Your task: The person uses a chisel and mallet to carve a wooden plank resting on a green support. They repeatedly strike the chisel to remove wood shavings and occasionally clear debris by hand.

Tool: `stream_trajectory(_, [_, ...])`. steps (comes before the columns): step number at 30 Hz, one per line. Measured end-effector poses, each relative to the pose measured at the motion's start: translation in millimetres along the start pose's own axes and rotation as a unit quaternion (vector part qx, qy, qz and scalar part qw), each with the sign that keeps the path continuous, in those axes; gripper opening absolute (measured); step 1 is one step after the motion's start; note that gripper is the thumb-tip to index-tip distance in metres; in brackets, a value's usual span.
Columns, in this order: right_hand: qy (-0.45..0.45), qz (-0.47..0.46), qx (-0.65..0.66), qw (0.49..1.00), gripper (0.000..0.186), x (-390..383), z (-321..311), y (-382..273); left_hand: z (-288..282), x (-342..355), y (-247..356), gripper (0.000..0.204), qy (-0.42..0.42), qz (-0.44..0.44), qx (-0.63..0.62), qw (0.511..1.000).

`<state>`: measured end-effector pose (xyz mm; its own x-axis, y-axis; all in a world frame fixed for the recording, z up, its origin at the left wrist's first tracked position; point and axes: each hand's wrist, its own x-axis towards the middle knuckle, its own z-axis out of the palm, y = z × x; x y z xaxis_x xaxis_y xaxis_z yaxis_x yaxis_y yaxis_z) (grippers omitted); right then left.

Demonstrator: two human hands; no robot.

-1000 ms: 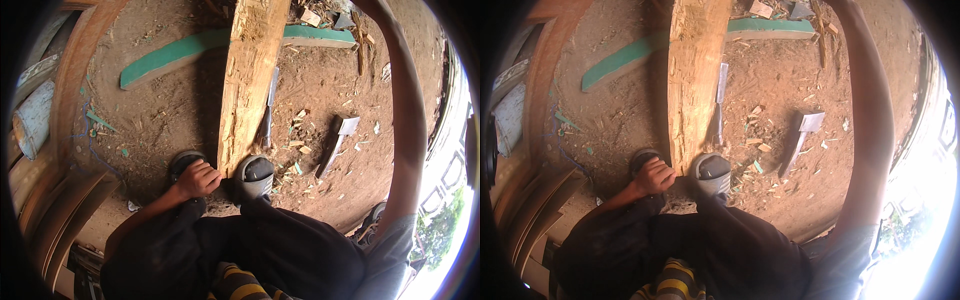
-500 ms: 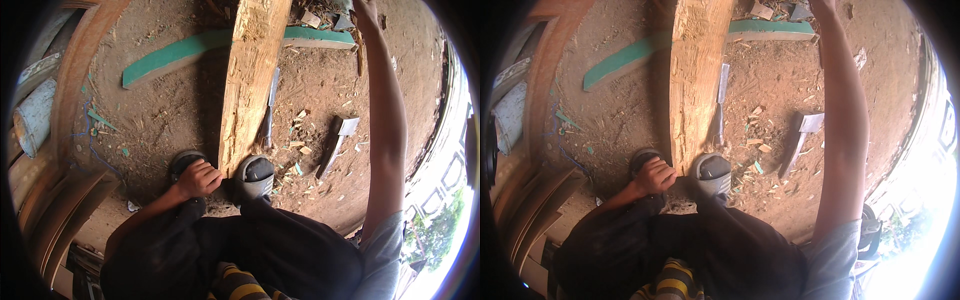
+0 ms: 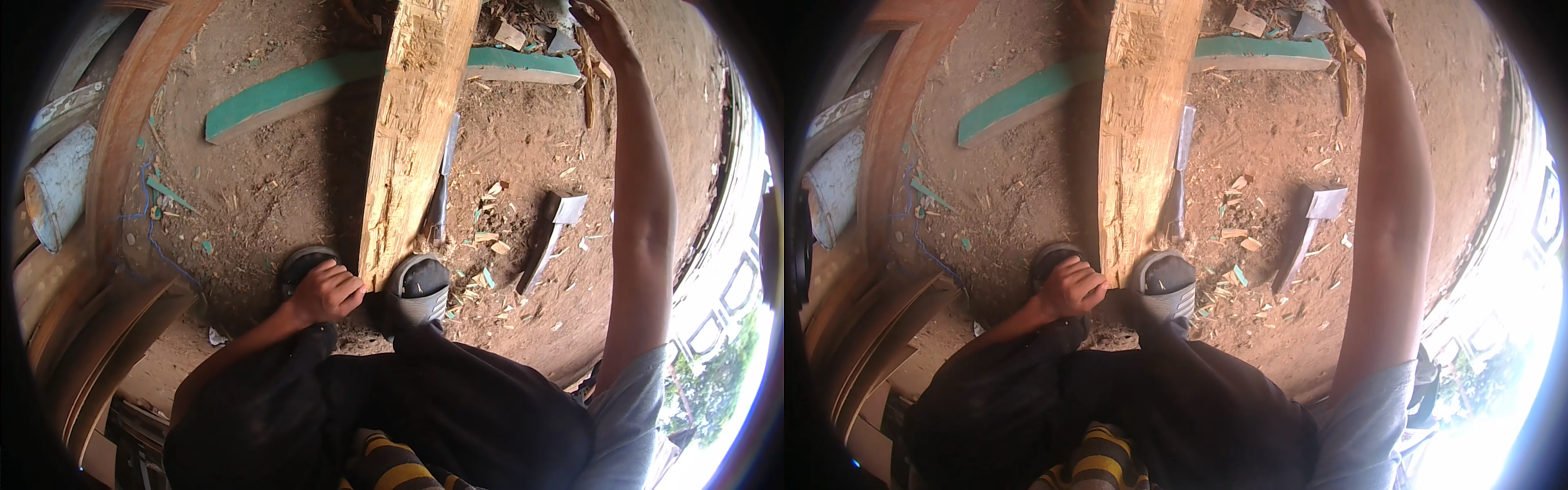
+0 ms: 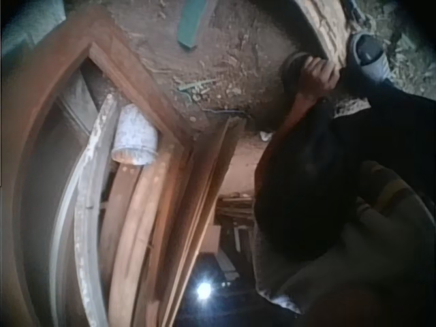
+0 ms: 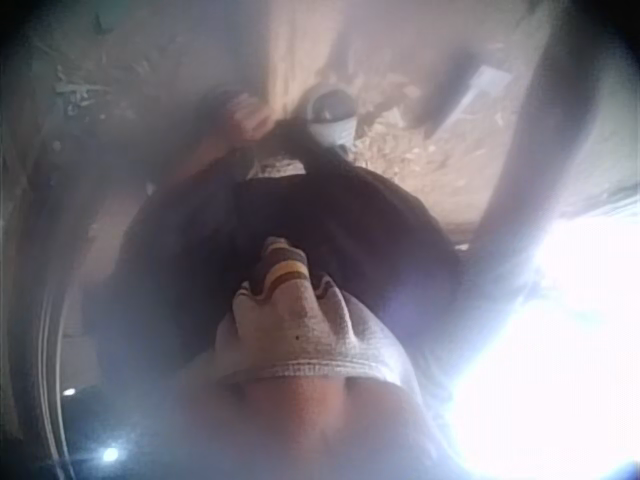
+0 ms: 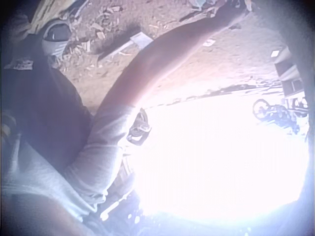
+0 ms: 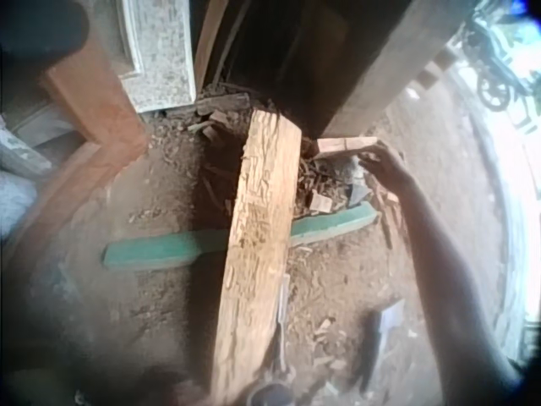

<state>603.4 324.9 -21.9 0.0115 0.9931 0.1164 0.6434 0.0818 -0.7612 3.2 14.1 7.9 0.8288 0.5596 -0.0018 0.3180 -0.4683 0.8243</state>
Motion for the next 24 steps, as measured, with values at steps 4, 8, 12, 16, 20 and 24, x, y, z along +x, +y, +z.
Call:
stream_trajectory(4, [-0.075,-0.086,-0.148,0.982,0.038,-2.6,-8.0,2.9,-0.8,0.5,0.1,0.011,-0.005,0.005,0.007,1.0])
stream_trajectory(8, [-0.022,0.183,0.368,0.911,0.032,-4.0,-11.7,1.4,-0.7,0.4,0.5,0.01,-0.004,0.004,0.007,1.0])
stream_trajectory(12, [0.013,0.215,0.403,0.889,0.029,-7.6,-13.9,-0.6,0.0,0.0,0.3,0.011,-0.004,0.003,0.008,1.0])
stream_trajectory(16, [-0.081,-0.108,-0.13,0.982,0.026,-8.0,-13.9,0.7,1.0,-0.1,0.1,0.009,-0.002,-0.005,-0.005,1.0])
stream_trajectory(20, [-0.035,0.038,0.008,0.999,0.025,1.4,-8.7,2.9,0.6,0.1,0.2,0.009,-0.002,-0.003,-0.001,1.0])
stream_trajectory(24, [0.078,0.258,0.217,0.938,0.025,13.9,-1.2,7.1,-0.1,0.5,0.8,0.01,-0.003,-0.003,0.0,1.0])
